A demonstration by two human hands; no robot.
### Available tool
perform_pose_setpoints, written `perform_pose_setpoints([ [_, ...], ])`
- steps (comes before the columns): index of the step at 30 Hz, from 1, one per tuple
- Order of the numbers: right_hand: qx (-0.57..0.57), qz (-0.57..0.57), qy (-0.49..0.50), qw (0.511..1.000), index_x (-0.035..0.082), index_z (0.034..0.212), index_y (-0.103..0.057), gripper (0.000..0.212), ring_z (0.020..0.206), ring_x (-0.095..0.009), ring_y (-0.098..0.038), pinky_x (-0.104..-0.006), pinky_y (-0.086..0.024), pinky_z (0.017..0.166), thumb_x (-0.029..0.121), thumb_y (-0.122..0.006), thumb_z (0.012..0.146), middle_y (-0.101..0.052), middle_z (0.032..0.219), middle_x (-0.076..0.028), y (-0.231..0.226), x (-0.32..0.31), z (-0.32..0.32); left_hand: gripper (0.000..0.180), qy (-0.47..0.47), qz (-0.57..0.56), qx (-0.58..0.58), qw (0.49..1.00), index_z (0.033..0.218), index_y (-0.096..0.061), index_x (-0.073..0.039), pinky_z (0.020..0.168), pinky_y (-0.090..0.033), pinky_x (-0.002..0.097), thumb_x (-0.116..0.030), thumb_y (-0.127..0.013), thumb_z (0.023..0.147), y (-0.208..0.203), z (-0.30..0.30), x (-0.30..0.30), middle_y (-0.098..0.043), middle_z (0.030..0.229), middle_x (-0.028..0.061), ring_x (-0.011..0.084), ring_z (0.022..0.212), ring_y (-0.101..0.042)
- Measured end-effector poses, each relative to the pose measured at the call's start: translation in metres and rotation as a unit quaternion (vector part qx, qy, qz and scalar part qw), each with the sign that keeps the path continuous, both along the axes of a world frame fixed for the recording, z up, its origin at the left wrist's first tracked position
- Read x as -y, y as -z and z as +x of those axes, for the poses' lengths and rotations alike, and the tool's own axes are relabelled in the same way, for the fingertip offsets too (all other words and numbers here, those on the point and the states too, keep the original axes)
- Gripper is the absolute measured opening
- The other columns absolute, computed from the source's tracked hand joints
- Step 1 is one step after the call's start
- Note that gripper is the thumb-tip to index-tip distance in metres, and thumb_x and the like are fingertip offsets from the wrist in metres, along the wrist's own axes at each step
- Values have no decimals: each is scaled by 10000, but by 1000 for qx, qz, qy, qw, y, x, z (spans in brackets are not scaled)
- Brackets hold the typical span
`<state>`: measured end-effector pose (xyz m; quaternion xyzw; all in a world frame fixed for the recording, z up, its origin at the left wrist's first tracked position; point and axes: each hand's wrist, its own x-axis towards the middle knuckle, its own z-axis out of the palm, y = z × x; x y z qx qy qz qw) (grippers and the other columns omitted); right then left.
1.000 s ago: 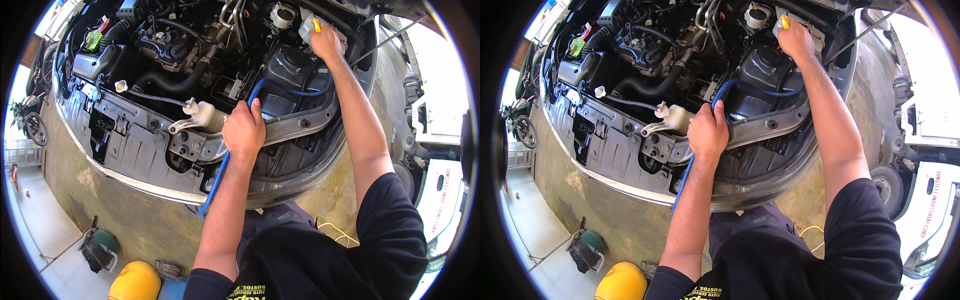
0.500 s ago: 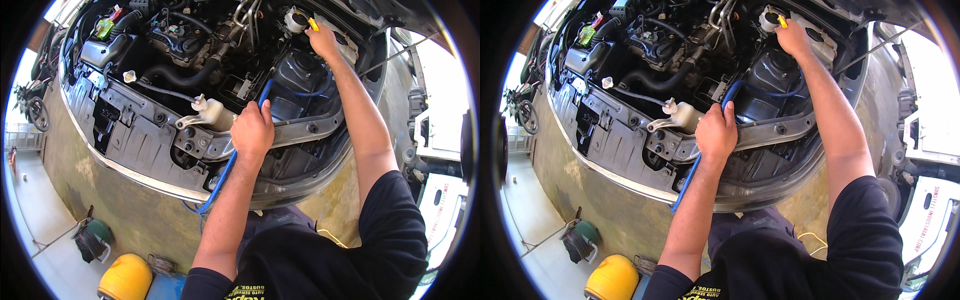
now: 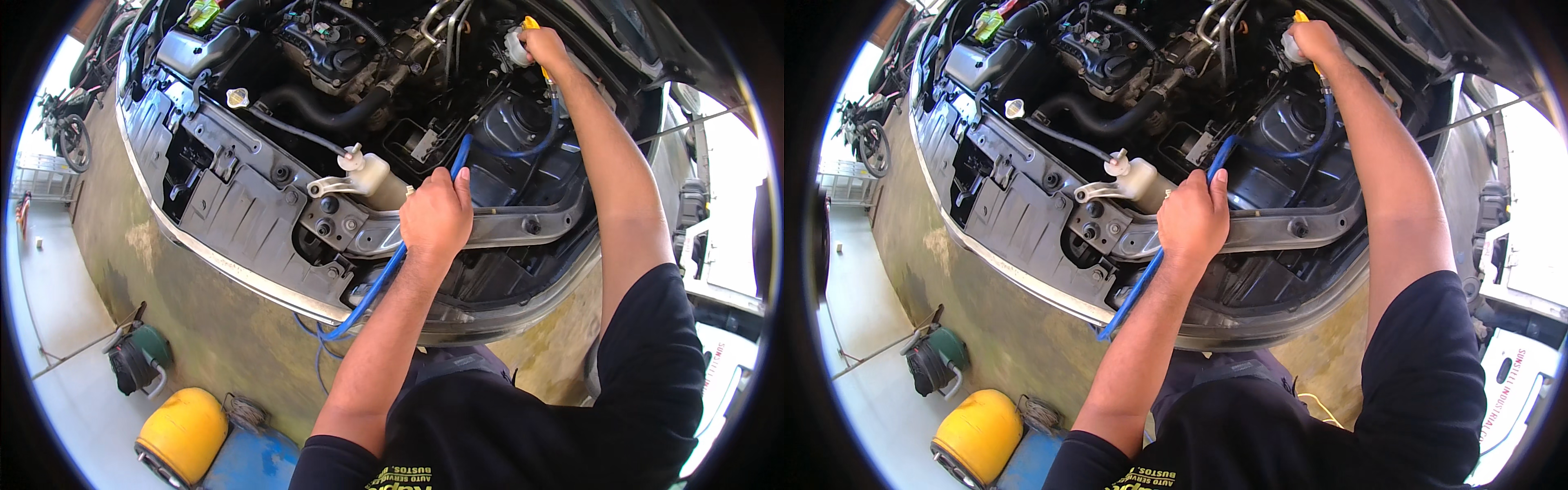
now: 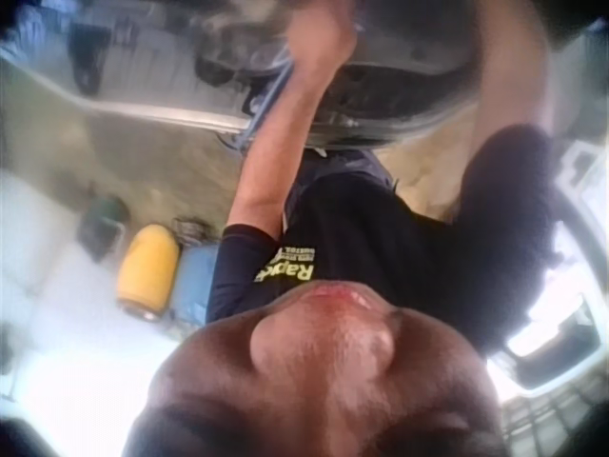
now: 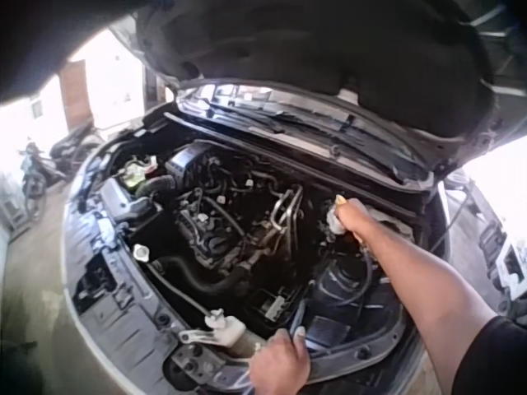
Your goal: The person uses a blue air hose with a yellow nozzle to blow dust and debris from the engine bay of a silver car with the hood open. The person systematically directs the air stream across various components, including the battery, air intake, and fluid reservoirs, to dislodge loose particles.
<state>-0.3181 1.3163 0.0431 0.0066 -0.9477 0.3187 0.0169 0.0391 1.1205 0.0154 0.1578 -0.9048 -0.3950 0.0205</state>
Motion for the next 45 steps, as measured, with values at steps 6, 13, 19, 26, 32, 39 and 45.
perform_pose_setpoints([
  [6, 33, 62, -42, 997, -43, 912, -738, 378, 628, -252, -700, -421, -507, 649, 327, -658, 900, -681, 681, -167, -1, 10, 1, 434, -5, 14, -6, 1000, 876, -582, -31, 699, -532, 566, -415, -508, 1063, 3, 1, 2, -702, 835, 192, 447, 765, -687],
  [13, 39, 92, -25, 995, 3, 991, -757, 406, 722, -320, -735, -442, -547, 704, 383, -614, 972, -734, 826, -216, 6, -11, 6, 437, 1, 20, -22, 1000, 875, -583, -31, 707, -525, 575, -420, -510, 1060, 3, 3, -2, -702, 847, 213, 464, 779, -681],
  [19, -64, 220, 16, 973, 20, 1166, -681, 474, 1119, -458, -662, -547, -516, 953, 440, -615, 957, -706, 1159, -266, -21, -3, 85, 446, -4, -11, 4, 1000, 886, -610, -35, 736, -514, 596, -440, -520, 1052, -2, -1, -4, -708, 871, 234, 473, 821, -683],
  [26, -9, 193, 153, 969, 60, 1261, -660, 489, 1212, -434, -634, -527, -499, 1005, 445, -585, 970, -682, 1274, -244, -84, -36, 159, 436, 0, -39, -61, 997, 876, -591, -30, 687, -530, 585, -420, -521, 1058, 2, 2, -5, -709, 845, 211, 468, 753, -686],
  [32, -35, 83, 204, 975, -19, 1067, -698, 458, 896, -354, -684, -472, -517, 792, 417, -674, 928, -704, 940, -204, -108, -93, 149, 428, 11, -9, -106, 994, 868, -586, -20, 632, -507, 571, -395, -521, 1065, -29, 15, -2, -689, 803, 220, 468, 714, -667],
  [39, -27, -190, 233, 954, 106, 746, -567, 336, 546, -140, -482, -344, -389, 555, 331, -646, 981, -504, 630, 16, -120, -149, 186, 409, 61, 67, -188, 978, 838, -570, -15, 578, -468, 542, -359, -557, 1059, -78, 46, 18, -646, 720, 211, 458, 651, -630],
  [45, -8, -245, 181, 952, 67, 795, -588, 311, 558, -137, -500, -345, -391, 549, 312, -665, 971, -523, 657, 8, -130, -116, 231, 419, 79, 100, -182, 975, 813, -560, -6, 571, -439, 501, -344, -569, 1061, -106, 90, 42, -591, 659, 208, 428, 609, -584],
])
